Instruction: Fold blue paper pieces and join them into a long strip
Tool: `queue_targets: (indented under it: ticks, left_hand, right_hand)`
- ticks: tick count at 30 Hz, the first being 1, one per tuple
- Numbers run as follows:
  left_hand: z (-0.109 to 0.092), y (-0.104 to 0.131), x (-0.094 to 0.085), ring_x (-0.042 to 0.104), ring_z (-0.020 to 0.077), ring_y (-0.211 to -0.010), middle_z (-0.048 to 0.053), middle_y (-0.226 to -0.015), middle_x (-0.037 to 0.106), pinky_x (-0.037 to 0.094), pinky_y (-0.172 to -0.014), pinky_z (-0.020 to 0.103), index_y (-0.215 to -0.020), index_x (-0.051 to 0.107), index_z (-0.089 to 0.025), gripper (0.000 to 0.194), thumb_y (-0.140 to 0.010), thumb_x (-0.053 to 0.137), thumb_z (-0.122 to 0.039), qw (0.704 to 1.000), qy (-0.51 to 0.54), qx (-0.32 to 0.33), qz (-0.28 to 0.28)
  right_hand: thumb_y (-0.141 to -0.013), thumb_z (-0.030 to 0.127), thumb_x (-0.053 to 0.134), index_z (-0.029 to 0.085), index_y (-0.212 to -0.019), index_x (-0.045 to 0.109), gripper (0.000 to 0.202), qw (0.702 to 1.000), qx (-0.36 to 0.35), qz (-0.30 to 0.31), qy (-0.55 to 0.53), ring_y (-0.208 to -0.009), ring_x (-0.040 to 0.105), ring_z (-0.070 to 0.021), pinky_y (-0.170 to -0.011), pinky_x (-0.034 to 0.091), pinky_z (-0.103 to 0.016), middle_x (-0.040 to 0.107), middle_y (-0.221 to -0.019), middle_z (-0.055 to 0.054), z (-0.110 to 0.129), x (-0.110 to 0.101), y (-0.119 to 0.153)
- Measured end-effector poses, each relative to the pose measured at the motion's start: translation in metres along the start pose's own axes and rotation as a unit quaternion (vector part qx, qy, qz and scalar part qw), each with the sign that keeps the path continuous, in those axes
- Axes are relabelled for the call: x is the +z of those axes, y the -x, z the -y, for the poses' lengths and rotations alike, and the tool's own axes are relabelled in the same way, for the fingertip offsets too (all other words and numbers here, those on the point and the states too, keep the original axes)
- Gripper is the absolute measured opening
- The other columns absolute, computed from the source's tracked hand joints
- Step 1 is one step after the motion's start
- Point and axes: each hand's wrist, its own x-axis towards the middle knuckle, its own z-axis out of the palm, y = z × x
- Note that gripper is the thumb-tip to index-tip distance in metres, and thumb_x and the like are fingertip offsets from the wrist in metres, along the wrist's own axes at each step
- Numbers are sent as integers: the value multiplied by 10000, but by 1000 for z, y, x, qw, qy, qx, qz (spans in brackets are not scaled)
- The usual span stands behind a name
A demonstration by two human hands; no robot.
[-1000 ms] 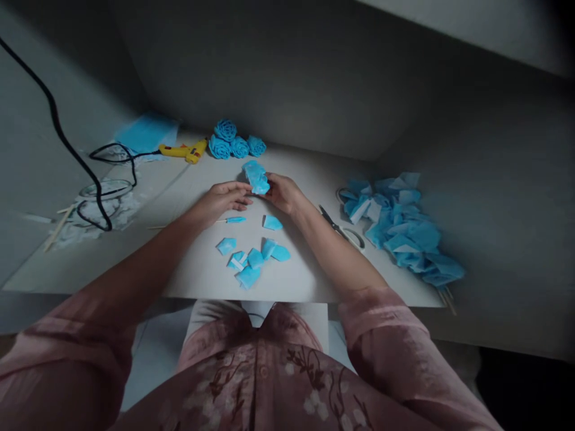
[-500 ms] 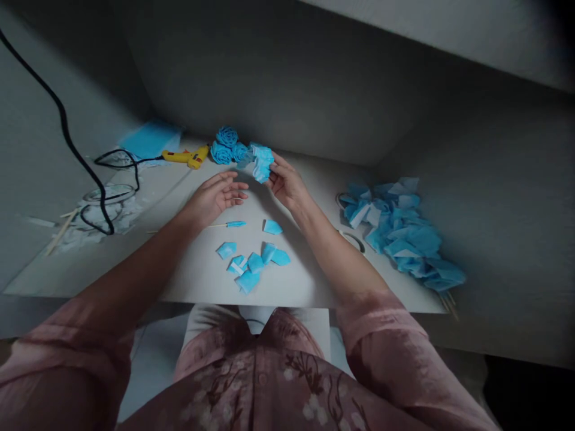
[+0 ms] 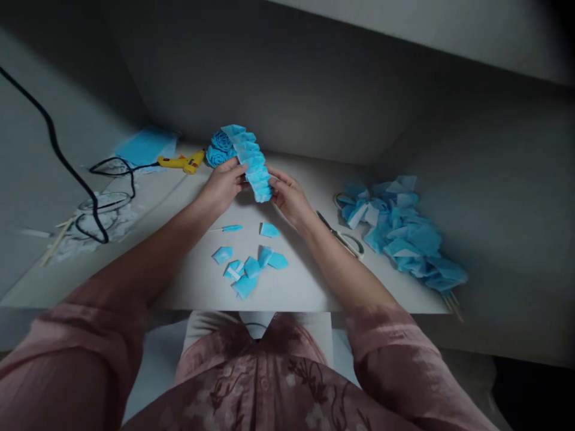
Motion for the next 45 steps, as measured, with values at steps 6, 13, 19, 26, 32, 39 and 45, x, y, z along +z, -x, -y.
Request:
queue_targets:
  ticks: [6,13,19,26,32,39,45]
  left_hand:
    - [17,0,10,775,229,-1008,87,-1091,809,616,-829,320,-1091,680,-192,234,-942,748,-359,999,-38,12,-2]
    - [29,4,4,781,238,-931,97,-1003,804,644,-819,344,-1032,666,-182,310,-958,779,-460,1000,6,-8,16]
    - [30,1,-2,765,235,-867,93,-935,782,625,-746,322,-1036,679,-164,245,-938,769,-369,995,43,-51,70]
    - [30,-1,-10,765,242,-979,69,-1024,762,628,-864,363,-1164,695,-163,366,-805,740,-109,996,7,-24,85]
    - [32,-11,-18,765,246,-946,73,-1005,760,609,-781,342,-1172,693,-162,368,-804,690,-141,997,8,-7,70]
    - [35,-10,-22,727,197,-850,39,-967,737,579,-735,307,-1145,658,-188,334,-814,699,-162,999,1,-12,52]
    - [31,-8,-21,688,185,-804,27,-957,711,552,-725,310,-1160,648,-213,366,-805,737,-197,998,15,-6,67]
  right_hand:
    - [-1047,595,570,239,-1243,753,445,999,33,-22,2,-1065,758,-217,-957,644,-369,811,-1183,-78,-6,-12,0]
    - [-692,503,966,236,-1034,775,474,999,15,-7,-38,-846,698,-164,-838,600,-323,788,-922,7,-16,-15,2]
    - [-617,541,975,230,-996,777,528,998,-9,-34,-55,-808,645,-147,-746,551,-293,749,-880,20,-20,-18,-2]
    - [-737,654,905,244,-1070,759,548,1000,-25,-17,-2,-897,663,-171,-771,575,-311,733,-956,-13,-27,-22,-8]
    - [-938,430,710,182,-959,767,256,960,-57,41,270,-784,607,-163,-732,464,-305,704,-818,-15,-4,-41,3]
    - [-930,351,770,245,-1086,818,195,804,42,188,563,-902,694,-215,-733,399,-316,826,-1002,-37,28,-32,44]
    - [-854,207,745,212,-931,737,77,816,44,234,526,-801,625,-171,-729,380,-300,745,-872,-12,23,-26,44]
